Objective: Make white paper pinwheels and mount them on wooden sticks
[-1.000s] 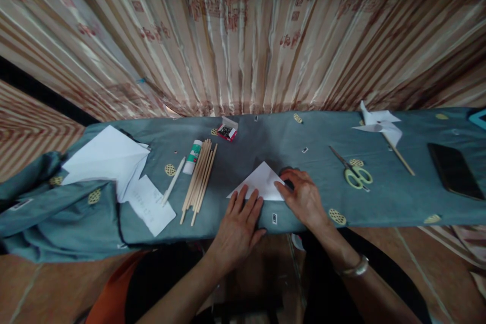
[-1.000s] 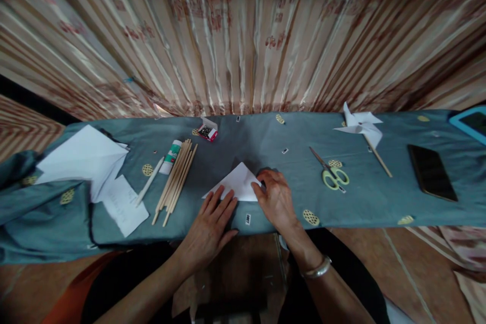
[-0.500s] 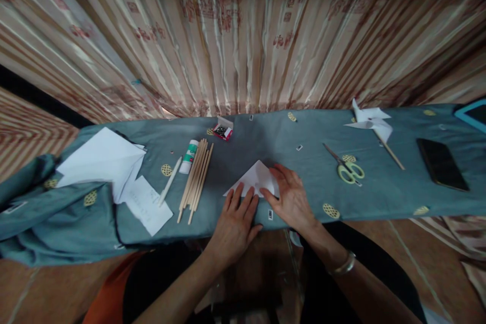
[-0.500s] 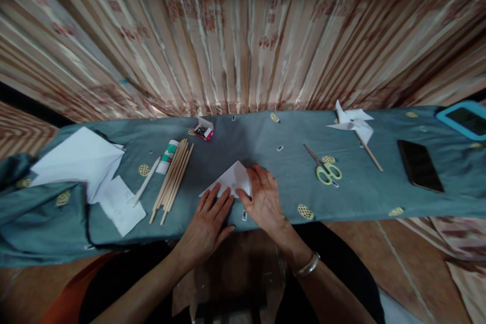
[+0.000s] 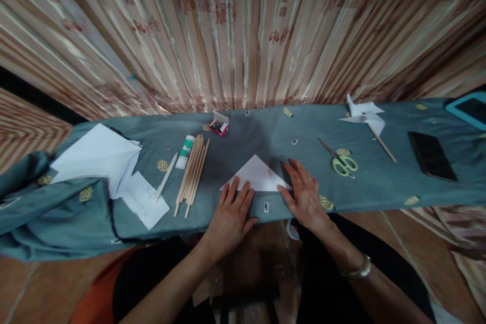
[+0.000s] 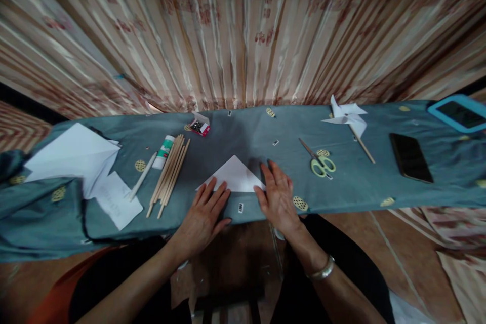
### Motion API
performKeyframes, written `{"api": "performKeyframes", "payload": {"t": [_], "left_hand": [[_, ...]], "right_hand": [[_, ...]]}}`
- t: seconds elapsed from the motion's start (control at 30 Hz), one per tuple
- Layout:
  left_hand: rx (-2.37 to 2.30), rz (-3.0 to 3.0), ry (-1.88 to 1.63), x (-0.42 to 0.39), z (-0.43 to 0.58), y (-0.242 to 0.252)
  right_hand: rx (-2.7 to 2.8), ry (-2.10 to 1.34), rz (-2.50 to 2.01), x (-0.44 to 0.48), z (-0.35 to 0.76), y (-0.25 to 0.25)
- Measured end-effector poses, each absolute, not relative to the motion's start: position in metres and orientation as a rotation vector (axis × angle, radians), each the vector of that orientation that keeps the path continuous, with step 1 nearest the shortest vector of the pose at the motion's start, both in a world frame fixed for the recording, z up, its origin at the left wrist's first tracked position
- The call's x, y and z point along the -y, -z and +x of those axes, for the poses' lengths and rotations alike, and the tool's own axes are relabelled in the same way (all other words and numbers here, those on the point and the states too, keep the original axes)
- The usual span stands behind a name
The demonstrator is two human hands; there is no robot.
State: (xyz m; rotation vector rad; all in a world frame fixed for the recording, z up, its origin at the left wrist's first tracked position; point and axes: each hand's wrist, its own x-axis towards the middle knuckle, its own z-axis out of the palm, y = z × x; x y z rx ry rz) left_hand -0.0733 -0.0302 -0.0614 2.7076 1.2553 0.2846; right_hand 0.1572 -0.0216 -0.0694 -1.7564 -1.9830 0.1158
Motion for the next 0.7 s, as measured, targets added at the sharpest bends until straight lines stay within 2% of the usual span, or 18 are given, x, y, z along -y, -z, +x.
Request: {"api": "performKeyframes", "payload": {"t": [0.27, 0.7], "left_hand": [[-1.321, 2.729, -0.274, 0.033, -0.072, 0.062], [-1.31, 2.687, -0.456, 0.032, -0.075, 0.064]], "right_hand": [[1.886, -0.15, -1.803, 0.032, 0.193, 0.072], [1.802, -0.411, -1.649, 0.016, 0.169, 0.071]]}}
